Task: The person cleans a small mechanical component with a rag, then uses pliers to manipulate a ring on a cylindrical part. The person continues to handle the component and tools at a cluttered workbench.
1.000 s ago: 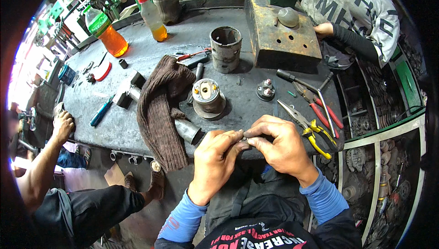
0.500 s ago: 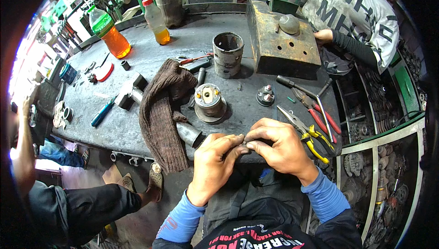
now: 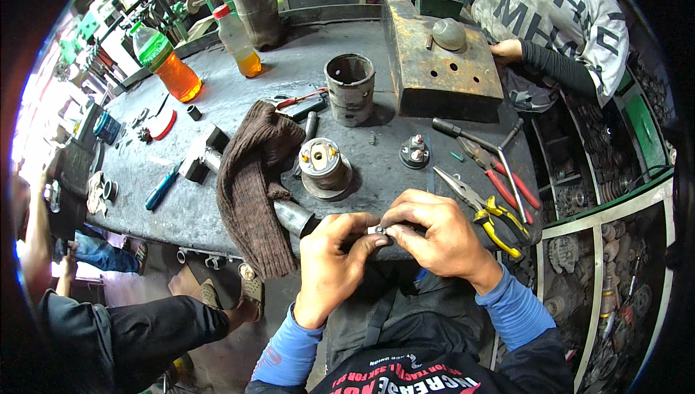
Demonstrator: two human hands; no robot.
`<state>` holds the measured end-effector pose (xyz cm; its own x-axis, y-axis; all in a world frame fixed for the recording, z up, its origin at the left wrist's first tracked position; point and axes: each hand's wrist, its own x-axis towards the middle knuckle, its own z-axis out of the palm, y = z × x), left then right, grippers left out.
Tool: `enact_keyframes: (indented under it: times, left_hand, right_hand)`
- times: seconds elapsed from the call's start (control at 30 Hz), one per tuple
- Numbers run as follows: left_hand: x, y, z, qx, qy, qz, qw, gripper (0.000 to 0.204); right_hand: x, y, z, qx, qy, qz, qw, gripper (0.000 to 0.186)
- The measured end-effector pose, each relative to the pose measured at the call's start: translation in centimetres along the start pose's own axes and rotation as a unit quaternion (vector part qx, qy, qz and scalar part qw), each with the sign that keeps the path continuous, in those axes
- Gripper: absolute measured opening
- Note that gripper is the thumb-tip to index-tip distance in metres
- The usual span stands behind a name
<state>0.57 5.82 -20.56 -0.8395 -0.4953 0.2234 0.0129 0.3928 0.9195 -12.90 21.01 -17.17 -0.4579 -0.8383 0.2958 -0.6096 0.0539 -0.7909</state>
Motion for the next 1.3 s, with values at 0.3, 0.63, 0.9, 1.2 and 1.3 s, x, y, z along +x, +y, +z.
enact_keyframes:
  times: [0.3, 0.63, 0.9, 1.2, 1.3]
  left_hand:
    - [0.4, -0.1, -0.3, 0.033, -0.016, 0.049, 0.998, 0.020]
    - [0.9, 0.3, -0.9, 0.036, -0.048, 0.066, 0.996, 0.021]
    - [1.0, 0.9, -0.9, 0.022, -0.069, 0.036, 0.997, 0.030]
    - [1.4, 0.9, -0.4, 0.032, -0.067, 0.058, 0.996, 0.024]
    - [1.0, 0.9, -0.8, 0.032, -0.056, 0.057, 0.996, 0.022]
  right_hand:
    - [0.2, -0.4, -0.6, 0.069, -0.023, 0.114, 0.991, 0.012]
    - [1.3, 0.0, -1.4, 0.057, -0.063, 0.082, 0.993, 0.014]
    - [0.5, 0.0, -1.3, 0.105, -0.045, 0.123, 0.986, 0.017]
    - [-1.4, -0.2, -2.9, -0.062, 0.043, 0.011, 0.997, 0.022]
    - [-4.3, -1.5, -7.1, -0.235, 0.059, 0.004, 0.970, 0.033]
